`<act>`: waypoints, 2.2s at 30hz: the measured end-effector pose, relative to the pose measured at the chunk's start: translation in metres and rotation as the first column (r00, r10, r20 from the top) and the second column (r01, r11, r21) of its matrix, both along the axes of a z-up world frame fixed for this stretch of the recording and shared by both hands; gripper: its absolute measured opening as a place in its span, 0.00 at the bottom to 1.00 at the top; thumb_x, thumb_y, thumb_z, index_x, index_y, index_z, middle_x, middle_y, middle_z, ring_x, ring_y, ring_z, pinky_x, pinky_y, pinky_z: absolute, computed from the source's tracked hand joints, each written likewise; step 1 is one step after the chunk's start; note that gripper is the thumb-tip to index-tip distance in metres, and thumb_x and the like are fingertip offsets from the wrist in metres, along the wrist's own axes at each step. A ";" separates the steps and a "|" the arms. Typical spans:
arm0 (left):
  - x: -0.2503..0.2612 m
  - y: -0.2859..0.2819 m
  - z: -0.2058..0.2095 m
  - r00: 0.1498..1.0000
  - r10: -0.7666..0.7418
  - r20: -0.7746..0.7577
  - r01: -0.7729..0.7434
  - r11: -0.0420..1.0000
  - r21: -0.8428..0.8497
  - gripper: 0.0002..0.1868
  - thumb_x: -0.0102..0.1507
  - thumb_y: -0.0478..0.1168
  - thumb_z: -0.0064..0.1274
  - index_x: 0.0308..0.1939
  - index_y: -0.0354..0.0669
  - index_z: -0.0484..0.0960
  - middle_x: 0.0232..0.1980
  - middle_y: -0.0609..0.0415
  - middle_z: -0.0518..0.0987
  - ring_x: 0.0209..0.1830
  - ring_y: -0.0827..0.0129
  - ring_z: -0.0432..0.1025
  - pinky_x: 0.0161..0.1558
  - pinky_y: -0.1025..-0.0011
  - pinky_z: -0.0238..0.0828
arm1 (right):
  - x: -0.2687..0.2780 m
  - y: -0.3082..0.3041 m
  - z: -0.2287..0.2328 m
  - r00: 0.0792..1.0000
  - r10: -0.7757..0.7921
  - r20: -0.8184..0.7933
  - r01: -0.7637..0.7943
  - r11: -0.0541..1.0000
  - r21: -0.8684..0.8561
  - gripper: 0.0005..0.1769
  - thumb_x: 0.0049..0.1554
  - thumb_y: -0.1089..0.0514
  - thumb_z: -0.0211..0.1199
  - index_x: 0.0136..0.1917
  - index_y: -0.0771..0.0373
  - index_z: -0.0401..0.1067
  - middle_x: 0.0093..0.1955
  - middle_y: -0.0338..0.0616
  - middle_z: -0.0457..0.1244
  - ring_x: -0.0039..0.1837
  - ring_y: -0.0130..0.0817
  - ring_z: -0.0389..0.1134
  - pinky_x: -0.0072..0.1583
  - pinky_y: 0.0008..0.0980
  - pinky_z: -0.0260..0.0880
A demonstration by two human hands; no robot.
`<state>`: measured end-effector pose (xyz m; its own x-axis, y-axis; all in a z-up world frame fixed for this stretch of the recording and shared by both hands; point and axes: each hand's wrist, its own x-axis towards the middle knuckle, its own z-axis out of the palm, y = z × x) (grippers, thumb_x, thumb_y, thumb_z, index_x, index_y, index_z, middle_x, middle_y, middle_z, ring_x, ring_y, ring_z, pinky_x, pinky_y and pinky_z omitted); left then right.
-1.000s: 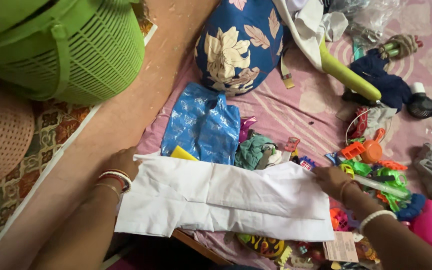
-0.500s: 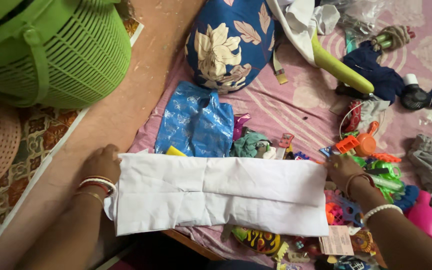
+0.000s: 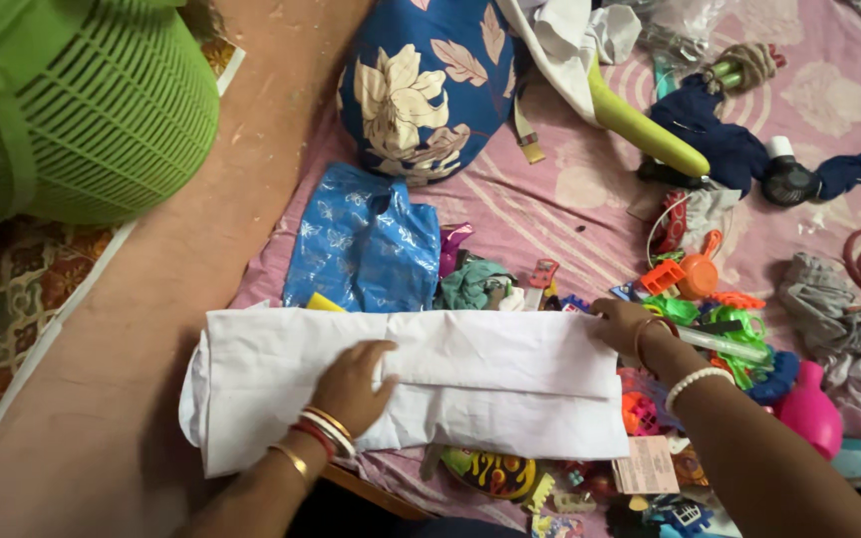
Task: The person folds a white cloth, places it on a shelf, and kemudian gathers various small toys and plastic bags from a bed into a cardboard box.
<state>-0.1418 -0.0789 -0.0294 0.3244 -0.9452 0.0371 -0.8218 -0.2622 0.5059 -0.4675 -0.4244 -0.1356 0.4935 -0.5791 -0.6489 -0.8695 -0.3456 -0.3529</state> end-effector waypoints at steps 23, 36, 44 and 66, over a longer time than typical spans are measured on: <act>-0.155 -0.098 -0.079 0.655 0.292 -0.697 0.065 0.897 0.437 0.27 0.63 0.51 0.58 0.61 0.40 0.75 0.53 0.47 0.82 0.51 0.68 0.76 0.53 0.71 0.72 | -0.108 0.145 -0.090 0.699 -0.708 0.094 0.686 0.702 0.191 0.45 0.51 0.24 0.62 0.28 0.73 0.75 0.28 0.53 0.65 0.34 0.44 0.66 0.44 0.45 0.67; -0.168 -0.112 -0.085 0.331 0.569 -0.753 0.016 0.794 0.607 0.35 0.62 0.52 0.56 0.71 0.46 0.66 0.64 0.50 0.76 0.53 0.65 0.73 0.49 0.56 0.78 | -0.089 0.130 -0.124 0.299 -0.943 0.144 0.709 0.320 0.628 0.28 0.54 0.49 0.73 0.56 0.77 0.76 0.46 0.49 0.69 0.42 0.39 0.69 0.45 0.43 0.69; -0.175 -0.125 -0.025 0.088 0.576 -0.812 0.010 0.815 0.579 0.40 0.62 0.56 0.57 0.75 0.56 0.58 0.72 0.55 0.68 0.69 0.66 0.61 0.55 0.46 0.70 | -0.032 0.179 0.040 0.581 -0.575 0.577 0.703 0.711 0.001 0.17 0.52 0.53 0.67 0.51 0.65 0.76 0.44 0.52 0.71 0.45 0.44 0.74 0.49 0.41 0.72; -0.030 0.017 -0.112 0.227 0.352 -0.908 -0.312 0.910 0.274 0.23 0.67 0.43 0.50 0.64 0.37 0.78 0.54 0.53 0.83 0.53 0.70 0.73 0.58 0.70 0.68 | 0.086 0.192 0.114 0.767 0.326 0.553 0.112 0.780 -0.616 0.25 0.47 0.54 0.69 0.58 0.60 0.70 0.55 0.50 0.63 0.58 0.51 0.65 0.58 0.47 0.65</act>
